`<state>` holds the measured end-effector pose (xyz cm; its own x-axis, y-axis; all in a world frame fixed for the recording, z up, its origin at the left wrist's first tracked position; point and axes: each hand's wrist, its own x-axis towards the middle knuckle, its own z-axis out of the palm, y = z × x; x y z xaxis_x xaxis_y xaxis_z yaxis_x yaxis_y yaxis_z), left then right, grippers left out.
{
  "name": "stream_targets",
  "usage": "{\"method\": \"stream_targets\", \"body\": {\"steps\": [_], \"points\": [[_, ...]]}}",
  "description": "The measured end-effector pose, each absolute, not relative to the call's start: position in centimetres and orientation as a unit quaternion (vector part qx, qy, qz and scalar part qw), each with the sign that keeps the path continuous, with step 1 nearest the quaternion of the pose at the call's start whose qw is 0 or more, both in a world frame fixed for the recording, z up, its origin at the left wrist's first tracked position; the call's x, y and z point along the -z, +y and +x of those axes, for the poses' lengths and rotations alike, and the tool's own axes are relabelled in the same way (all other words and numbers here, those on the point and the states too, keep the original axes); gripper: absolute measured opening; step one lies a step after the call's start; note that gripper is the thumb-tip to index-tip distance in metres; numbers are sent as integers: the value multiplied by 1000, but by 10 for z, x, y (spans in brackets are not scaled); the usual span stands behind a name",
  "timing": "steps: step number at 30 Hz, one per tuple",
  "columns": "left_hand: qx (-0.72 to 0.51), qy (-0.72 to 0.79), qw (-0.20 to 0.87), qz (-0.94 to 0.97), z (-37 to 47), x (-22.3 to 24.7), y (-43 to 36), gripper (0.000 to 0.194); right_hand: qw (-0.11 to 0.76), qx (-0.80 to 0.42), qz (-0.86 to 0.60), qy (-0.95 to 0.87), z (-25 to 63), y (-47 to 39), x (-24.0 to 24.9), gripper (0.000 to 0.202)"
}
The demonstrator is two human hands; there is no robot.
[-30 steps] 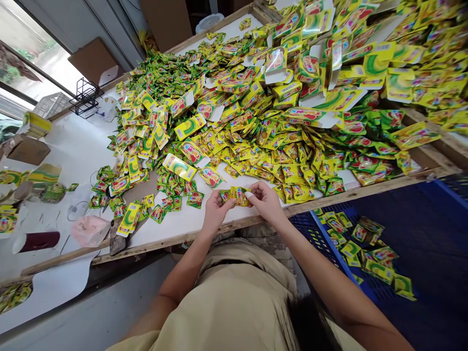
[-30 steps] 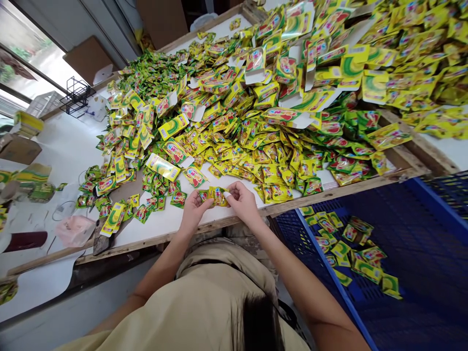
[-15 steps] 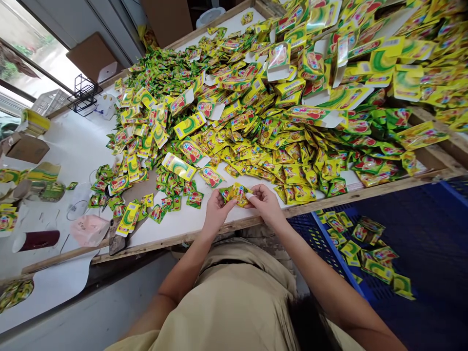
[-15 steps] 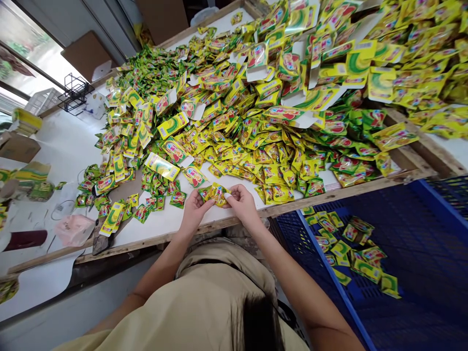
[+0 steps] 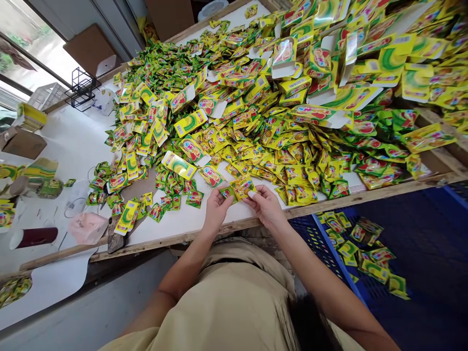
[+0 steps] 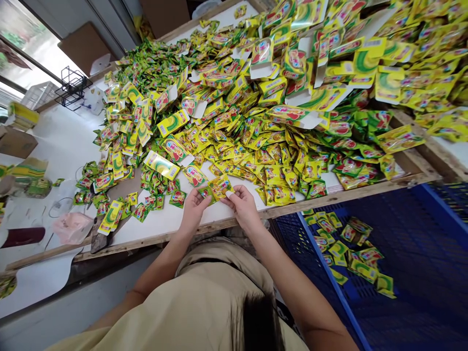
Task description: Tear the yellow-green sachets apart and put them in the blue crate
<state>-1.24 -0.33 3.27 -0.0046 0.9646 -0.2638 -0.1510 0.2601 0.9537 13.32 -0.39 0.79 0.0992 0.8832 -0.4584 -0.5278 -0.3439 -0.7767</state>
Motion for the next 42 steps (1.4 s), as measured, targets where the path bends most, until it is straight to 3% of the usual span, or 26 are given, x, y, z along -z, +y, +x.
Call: {"method": "stream_targets", "body": {"steps": [8,16,29,42], "points": [[-456,548,586,386,-12,-32,-7,47,521,-654,-516,-187,126,-11,-6,40],[-437,545,593,401,-16,-32,-8,49,498,-539,-541,-410,140,-4,-13,30],[-428,534,620,384,-14,-33,-9,46,427,-611,-513,-425,138,-3,-12,41],[-399,570,600,395,-18,-31,-3,43,421,-628,-489,-435,143,-1,-8,32]]}}
